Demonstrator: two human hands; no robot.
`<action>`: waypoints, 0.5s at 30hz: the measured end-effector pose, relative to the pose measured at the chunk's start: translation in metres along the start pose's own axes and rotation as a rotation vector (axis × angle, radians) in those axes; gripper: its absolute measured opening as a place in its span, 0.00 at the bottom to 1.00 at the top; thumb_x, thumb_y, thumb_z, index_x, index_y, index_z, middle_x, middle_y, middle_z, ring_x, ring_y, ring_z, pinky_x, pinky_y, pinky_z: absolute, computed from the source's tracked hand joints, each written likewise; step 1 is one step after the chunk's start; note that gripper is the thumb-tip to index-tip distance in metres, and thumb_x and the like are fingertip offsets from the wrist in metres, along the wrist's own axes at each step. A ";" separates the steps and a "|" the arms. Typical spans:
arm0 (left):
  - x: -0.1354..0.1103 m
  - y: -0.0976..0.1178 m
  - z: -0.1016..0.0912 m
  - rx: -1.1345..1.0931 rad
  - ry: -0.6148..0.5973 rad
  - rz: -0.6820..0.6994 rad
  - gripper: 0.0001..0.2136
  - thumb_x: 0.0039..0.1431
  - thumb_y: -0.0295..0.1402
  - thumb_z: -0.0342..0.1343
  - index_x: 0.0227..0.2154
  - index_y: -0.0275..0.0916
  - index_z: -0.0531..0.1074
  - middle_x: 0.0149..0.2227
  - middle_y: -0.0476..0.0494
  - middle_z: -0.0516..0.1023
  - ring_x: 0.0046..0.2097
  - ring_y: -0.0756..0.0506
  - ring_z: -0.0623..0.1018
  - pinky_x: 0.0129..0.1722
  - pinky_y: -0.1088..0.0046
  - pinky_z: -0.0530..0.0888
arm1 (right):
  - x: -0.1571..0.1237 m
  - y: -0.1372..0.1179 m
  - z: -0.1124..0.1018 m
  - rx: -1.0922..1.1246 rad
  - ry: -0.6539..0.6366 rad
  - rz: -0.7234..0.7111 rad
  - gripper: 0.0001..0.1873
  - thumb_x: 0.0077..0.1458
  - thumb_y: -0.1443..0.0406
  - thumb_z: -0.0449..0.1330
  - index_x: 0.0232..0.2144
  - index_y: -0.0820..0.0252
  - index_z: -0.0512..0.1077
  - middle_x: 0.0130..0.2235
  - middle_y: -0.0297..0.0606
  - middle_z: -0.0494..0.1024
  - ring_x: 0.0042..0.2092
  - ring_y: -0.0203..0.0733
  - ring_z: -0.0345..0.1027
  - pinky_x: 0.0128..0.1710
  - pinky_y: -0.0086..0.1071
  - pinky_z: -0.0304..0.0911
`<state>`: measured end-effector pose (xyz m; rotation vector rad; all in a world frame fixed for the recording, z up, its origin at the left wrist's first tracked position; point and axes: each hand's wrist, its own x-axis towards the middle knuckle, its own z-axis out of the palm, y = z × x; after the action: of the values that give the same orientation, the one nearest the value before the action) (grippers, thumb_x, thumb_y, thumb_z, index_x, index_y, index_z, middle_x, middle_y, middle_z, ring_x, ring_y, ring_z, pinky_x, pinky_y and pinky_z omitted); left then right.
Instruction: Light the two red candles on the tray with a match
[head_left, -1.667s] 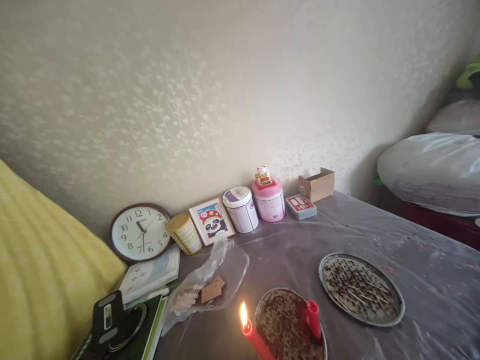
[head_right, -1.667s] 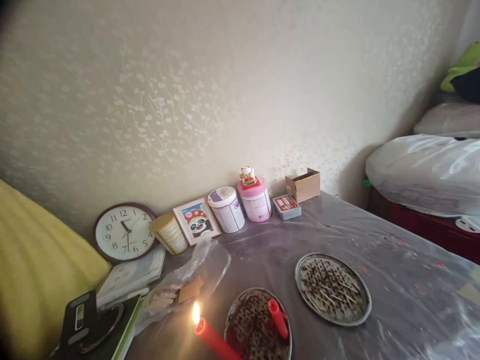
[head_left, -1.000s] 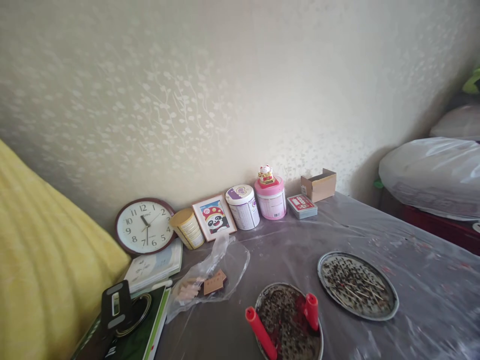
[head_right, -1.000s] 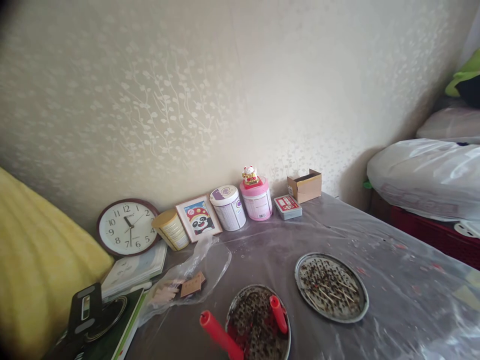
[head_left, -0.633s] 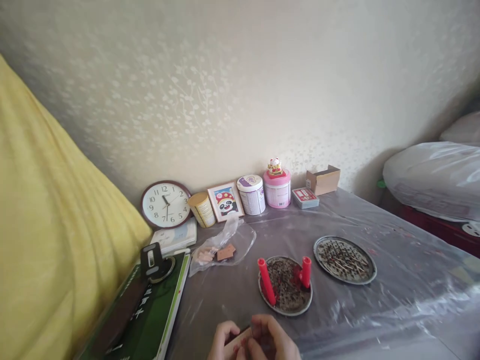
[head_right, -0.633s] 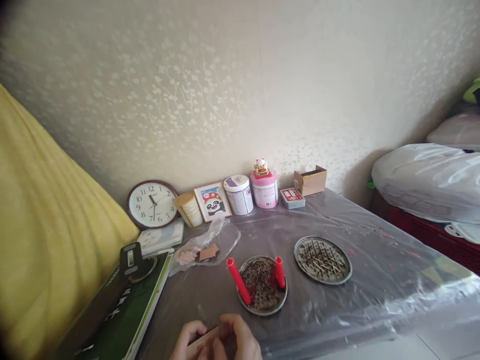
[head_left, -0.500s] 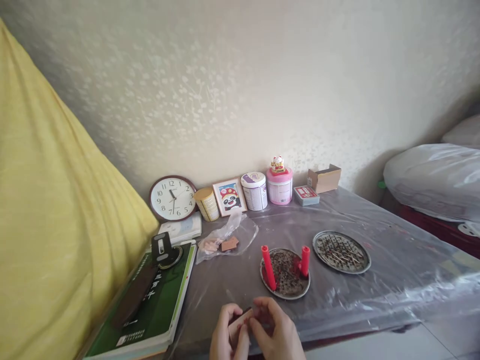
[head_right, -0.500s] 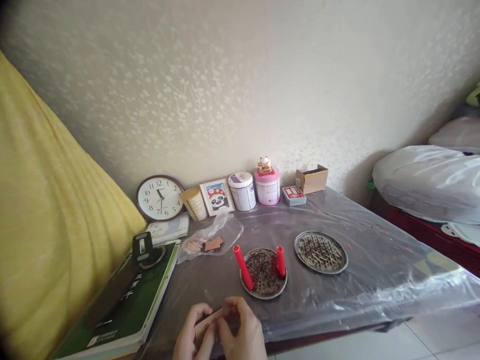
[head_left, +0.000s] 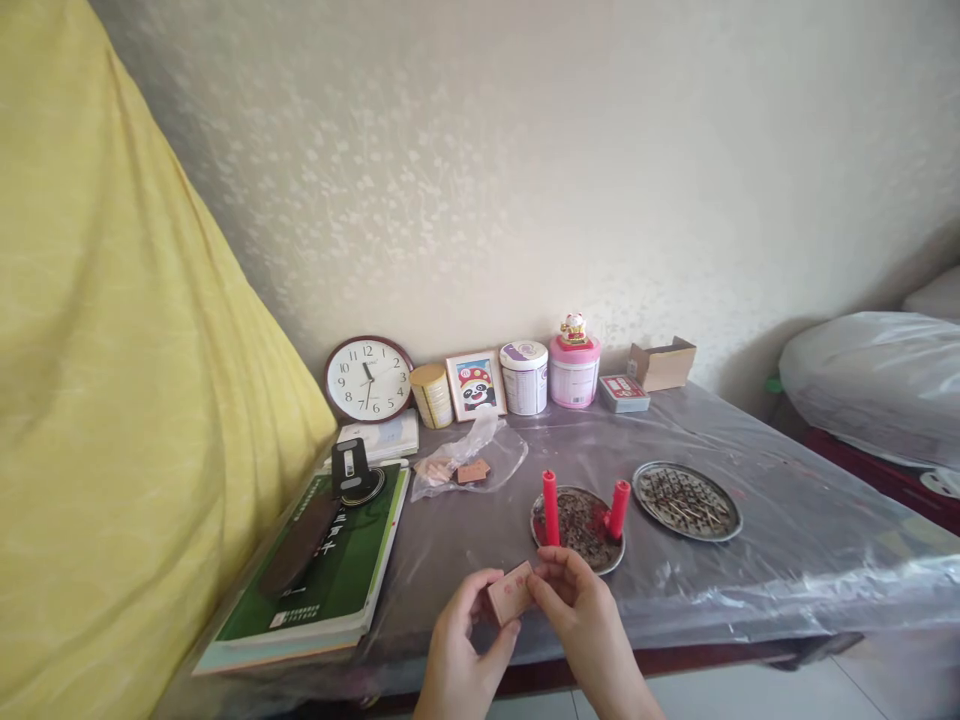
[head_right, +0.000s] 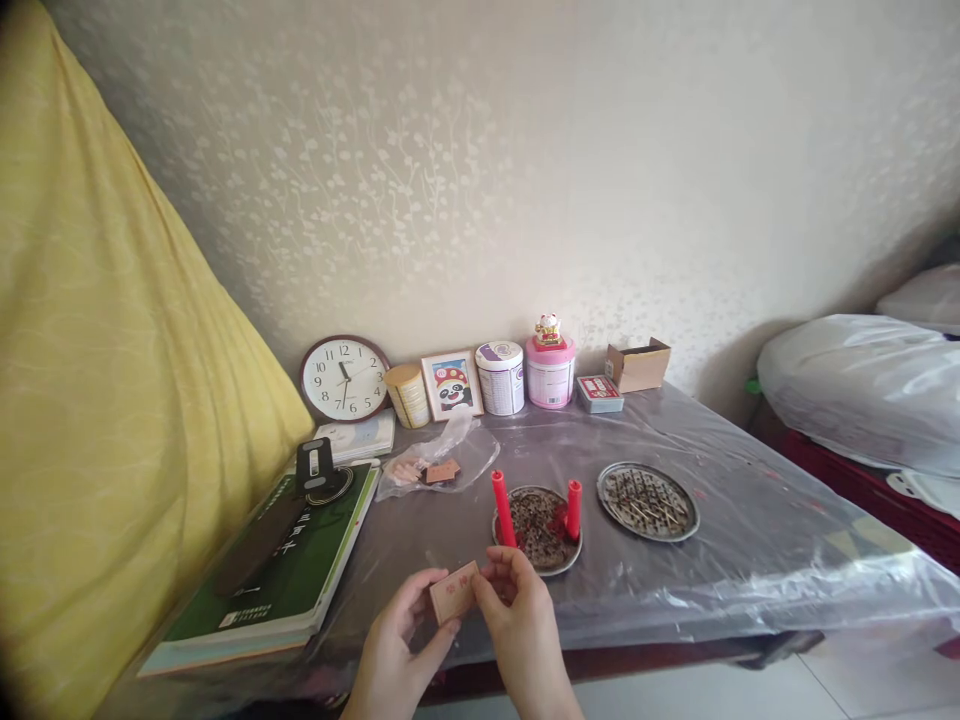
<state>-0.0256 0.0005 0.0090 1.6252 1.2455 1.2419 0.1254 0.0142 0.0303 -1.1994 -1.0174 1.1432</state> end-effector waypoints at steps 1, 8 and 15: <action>0.000 0.000 -0.002 0.043 0.005 0.018 0.16 0.51 0.29 0.57 0.45 0.39 0.68 0.43 0.37 0.79 0.42 0.40 0.79 0.43 0.63 0.75 | -0.001 -0.002 -0.001 -0.033 -0.011 -0.008 0.17 0.47 0.60 0.62 0.39 0.62 0.69 0.32 0.41 0.79 0.34 0.46 0.75 0.37 0.36 0.70; -0.001 0.006 -0.001 0.183 0.015 0.054 0.17 0.48 0.26 0.58 0.44 0.41 0.71 0.44 0.39 0.80 0.44 0.39 0.79 0.45 0.62 0.75 | -0.009 -0.018 -0.007 -0.389 -0.089 -0.101 0.12 0.55 0.62 0.55 0.41 0.60 0.68 0.31 0.36 0.79 0.34 0.43 0.75 0.36 0.32 0.68; -0.003 0.012 -0.001 0.179 -0.023 0.018 0.17 0.48 0.25 0.58 0.44 0.41 0.72 0.44 0.39 0.79 0.45 0.40 0.78 0.46 0.63 0.74 | -0.006 -0.010 -0.011 -0.488 -0.104 -0.093 0.10 0.56 0.61 0.54 0.39 0.59 0.68 0.30 0.36 0.78 0.33 0.42 0.75 0.35 0.33 0.67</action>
<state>-0.0239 -0.0054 0.0194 1.7766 1.3630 1.1464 0.1366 0.0065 0.0387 -1.4631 -1.4724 0.9167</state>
